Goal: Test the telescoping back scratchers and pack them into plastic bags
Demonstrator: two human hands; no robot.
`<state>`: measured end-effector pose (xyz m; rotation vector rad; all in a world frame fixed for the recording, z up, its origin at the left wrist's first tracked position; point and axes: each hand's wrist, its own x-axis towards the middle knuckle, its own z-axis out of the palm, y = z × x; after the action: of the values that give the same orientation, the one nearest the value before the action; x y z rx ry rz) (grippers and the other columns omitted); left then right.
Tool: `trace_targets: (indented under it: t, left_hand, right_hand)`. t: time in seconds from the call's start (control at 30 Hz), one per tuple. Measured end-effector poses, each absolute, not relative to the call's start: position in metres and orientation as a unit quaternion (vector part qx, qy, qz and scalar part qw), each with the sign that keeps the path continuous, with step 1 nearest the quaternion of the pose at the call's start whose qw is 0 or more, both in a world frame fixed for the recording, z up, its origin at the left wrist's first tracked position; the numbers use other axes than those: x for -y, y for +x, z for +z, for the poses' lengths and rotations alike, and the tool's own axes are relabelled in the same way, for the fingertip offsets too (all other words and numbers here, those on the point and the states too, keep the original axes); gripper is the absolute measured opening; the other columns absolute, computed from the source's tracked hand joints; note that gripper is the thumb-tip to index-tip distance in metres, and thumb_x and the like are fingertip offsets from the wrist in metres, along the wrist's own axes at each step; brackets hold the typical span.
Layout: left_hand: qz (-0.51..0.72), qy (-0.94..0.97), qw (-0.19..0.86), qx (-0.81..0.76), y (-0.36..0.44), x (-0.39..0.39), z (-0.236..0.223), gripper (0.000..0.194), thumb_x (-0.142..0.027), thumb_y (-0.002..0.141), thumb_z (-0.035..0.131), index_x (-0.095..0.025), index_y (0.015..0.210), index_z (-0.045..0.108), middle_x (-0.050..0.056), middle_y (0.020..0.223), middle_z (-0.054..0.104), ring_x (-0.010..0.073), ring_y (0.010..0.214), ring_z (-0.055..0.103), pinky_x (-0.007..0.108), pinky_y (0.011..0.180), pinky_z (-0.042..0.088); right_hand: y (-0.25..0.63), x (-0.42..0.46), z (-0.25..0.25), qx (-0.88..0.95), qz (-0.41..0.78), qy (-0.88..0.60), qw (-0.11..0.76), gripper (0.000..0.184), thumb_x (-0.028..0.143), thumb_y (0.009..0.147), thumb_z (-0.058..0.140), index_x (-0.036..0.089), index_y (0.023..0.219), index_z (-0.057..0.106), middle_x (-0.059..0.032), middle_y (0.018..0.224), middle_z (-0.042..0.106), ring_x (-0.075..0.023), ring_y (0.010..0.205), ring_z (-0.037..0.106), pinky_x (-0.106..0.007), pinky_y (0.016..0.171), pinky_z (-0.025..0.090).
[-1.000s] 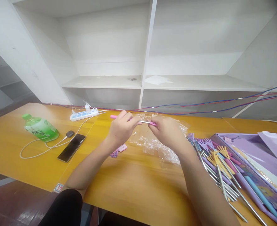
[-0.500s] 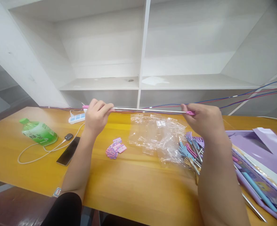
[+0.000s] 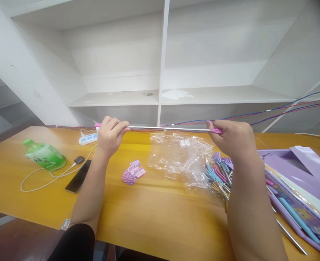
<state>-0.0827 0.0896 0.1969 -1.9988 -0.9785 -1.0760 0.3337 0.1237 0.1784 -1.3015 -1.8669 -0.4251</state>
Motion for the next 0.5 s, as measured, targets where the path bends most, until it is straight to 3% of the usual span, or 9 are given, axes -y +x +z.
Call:
trace_targets:
  t: [0.3,0.5]
  left_hand:
    - [-0.420,-0.736,0.339,0.408,-0.120,-0.091,0.203,0.027,-0.045,0.107,0.059,-0.026,0.097,0.075,0.006,0.078,0.068,0.0244,0.080,0.051,0.041,0.078,0.043]
    - [-0.443,-0.708,0.363,0.413,-0.164,-0.083,0.212,0.024,-0.044,0.106,0.060,-0.029,0.095,0.074,0.006,0.078,0.069,0.0258,0.082,0.054,0.044,0.081,0.043]
  right_hand:
    - [0.369,-0.129,0.179,0.712,-0.196,-0.531,0.416,0.050,0.051,0.097,0.050,0.023,0.059,0.033,-0.0006,0.055,0.037,-0.0136,0.056,0.027,-0.033,0.061,0.023]
    - [0.451,-0.142,0.172,0.631,-0.213,-0.599,0.446,0.061,0.052,0.086,0.065,0.026,0.047,0.026,0.0018,0.043,0.022,-0.0117,0.045,0.020,-0.038,0.057,0.019]
